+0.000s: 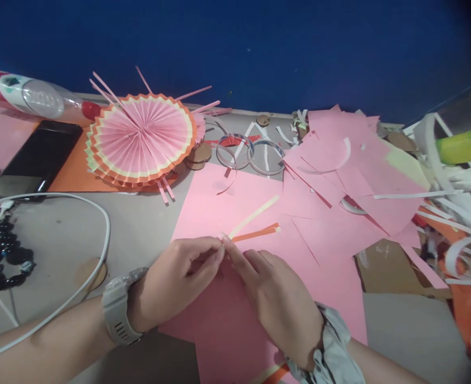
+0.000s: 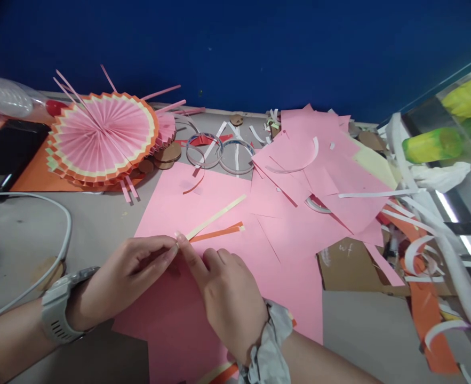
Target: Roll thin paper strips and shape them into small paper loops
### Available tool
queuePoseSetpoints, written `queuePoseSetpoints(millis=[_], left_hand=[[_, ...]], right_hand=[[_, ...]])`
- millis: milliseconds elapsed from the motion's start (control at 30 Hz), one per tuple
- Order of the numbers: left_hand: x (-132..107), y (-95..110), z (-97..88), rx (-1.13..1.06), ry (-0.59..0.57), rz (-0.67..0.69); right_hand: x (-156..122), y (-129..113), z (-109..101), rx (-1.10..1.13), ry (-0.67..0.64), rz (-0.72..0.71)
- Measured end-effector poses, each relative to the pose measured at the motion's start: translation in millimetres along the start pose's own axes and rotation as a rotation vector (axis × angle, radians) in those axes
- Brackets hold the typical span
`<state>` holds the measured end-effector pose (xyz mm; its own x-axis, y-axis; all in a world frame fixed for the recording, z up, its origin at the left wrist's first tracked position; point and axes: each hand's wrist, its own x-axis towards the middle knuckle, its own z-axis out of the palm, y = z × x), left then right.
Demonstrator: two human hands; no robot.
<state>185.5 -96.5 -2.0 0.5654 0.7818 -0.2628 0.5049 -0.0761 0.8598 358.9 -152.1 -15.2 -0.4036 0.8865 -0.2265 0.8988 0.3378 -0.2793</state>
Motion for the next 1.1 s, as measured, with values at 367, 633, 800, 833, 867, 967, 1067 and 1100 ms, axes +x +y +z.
queuePoseSetpoints(millis=[367,633,800,833,867,967,1067,1100], left_hand=[[-1.7,1.4,-0.1,-0.018,-0.005,-0.001],[-0.7,0.3,-0.2,-0.003,-0.008,-0.016],[-0.4,-0.6,0.9,0.007,-0.003,-0.023],[-0.4,-0.4,0.9,0.007,-0.002,-0.022],[-0.3,-0.1,1.0,0.008,0.001,-0.017],[-0.2,1.0,0.8,-0.008,-0.001,0.004],[0.0,1.8,0.4,-0.041,-0.019,0.006],[0.0,1.9,0.3,-0.043,-0.018,0.005]], right_hand=[[-0.6,1.0,1.7,-0.005,0.036,-0.009],[0.9,1.1,2.5,-0.019,0.051,-0.019],[1.2,0.5,1.9,-0.016,0.056,-0.028],[0.9,0.6,1.8,-0.015,0.055,-0.027],[0.6,0.6,1.8,-0.014,0.054,-0.024],[-0.6,0.8,1.7,-0.008,0.056,-0.019],[-1.1,0.9,2.0,-0.001,0.059,-0.020],[-1.1,0.9,2.1,-0.001,0.063,-0.023]])
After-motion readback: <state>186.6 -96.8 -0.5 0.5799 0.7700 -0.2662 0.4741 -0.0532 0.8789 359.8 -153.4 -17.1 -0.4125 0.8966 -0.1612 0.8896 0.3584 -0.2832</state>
